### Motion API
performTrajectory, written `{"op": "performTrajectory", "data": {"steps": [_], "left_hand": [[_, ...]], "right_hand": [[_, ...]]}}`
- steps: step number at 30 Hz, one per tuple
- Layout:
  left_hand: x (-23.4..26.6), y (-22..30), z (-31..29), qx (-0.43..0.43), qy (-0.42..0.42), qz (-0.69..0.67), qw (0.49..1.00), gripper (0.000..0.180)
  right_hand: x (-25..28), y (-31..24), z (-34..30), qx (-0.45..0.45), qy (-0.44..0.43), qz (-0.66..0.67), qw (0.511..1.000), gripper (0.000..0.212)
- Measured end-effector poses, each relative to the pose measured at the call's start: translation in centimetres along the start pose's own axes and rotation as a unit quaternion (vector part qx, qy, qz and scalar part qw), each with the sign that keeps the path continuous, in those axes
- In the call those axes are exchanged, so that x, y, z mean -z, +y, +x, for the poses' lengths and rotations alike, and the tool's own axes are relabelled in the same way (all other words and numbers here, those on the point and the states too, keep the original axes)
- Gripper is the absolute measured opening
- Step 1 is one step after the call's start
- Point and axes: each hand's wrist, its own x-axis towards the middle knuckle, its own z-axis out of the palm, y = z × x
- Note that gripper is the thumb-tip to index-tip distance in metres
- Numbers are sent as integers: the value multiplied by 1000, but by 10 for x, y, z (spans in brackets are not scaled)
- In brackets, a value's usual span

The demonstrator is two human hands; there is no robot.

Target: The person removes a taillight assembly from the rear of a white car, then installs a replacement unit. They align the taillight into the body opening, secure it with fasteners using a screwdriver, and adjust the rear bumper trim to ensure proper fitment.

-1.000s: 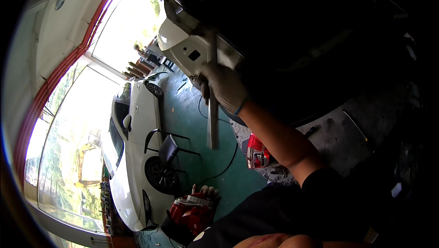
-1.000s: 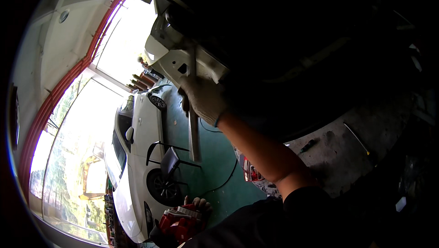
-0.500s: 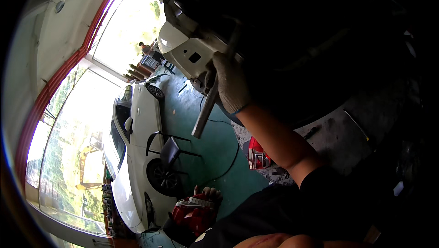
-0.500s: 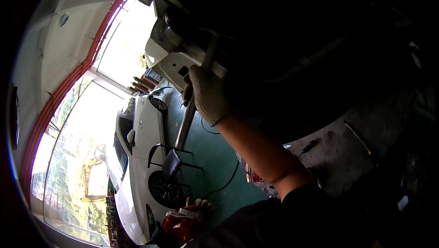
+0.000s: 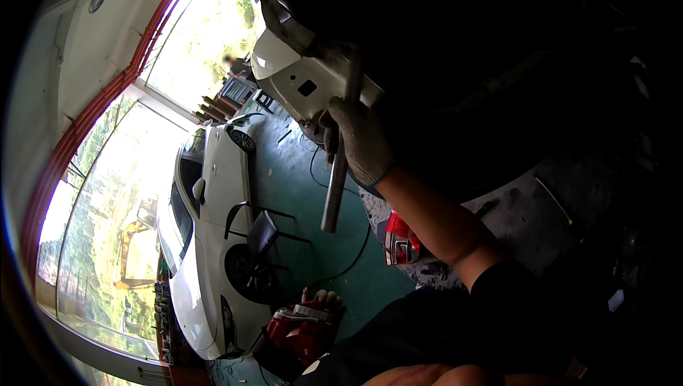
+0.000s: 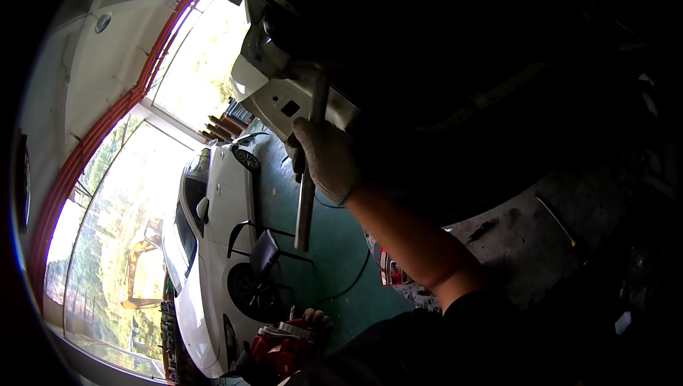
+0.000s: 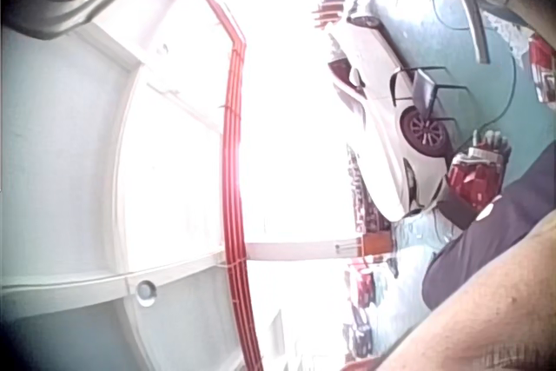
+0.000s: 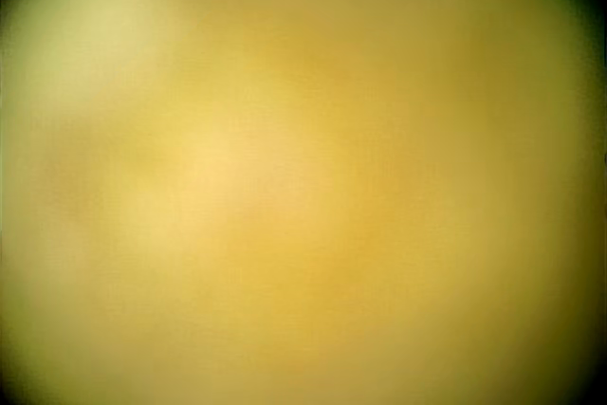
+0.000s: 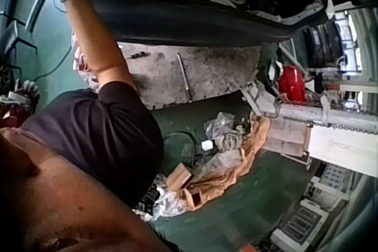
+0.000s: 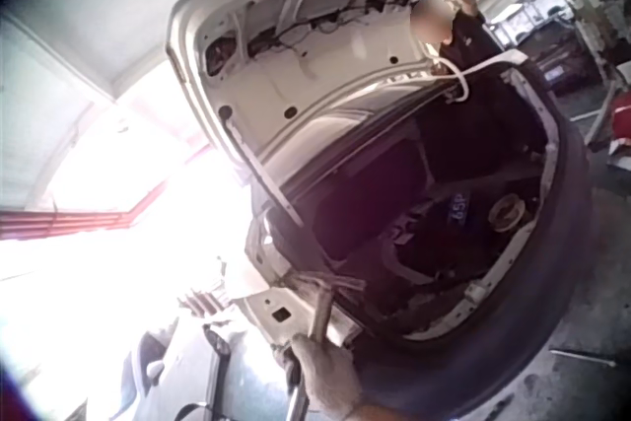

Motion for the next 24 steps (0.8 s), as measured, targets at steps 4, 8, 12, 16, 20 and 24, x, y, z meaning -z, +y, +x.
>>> {"op": "performTrajectory", "data": {"steps": [4,8,12,16,20,24], "left_hand": [[-9,1,7,17,-43,6,999,63],[-11,0,4,9,-23,21,999,62],[-12,2,6,19,-26,13,999,63],[-16,0,7,16,-33,14,999,64],[-3,2,8,18,-40,20,999,64],[7,4,9,26,-75,2,997,63]], "right_hand": [[-3,-4,-3,-25,-21,-76,997,44],[-4,3,-3,10,15,52,998,42],[-4,2,1,-40,-11,-32,999,40],[-10,8,9,39,119,20,992,39],[-7,38,24,142,75,-240,958,43],[-32,16,9,13,108,-58,992,49]]}}
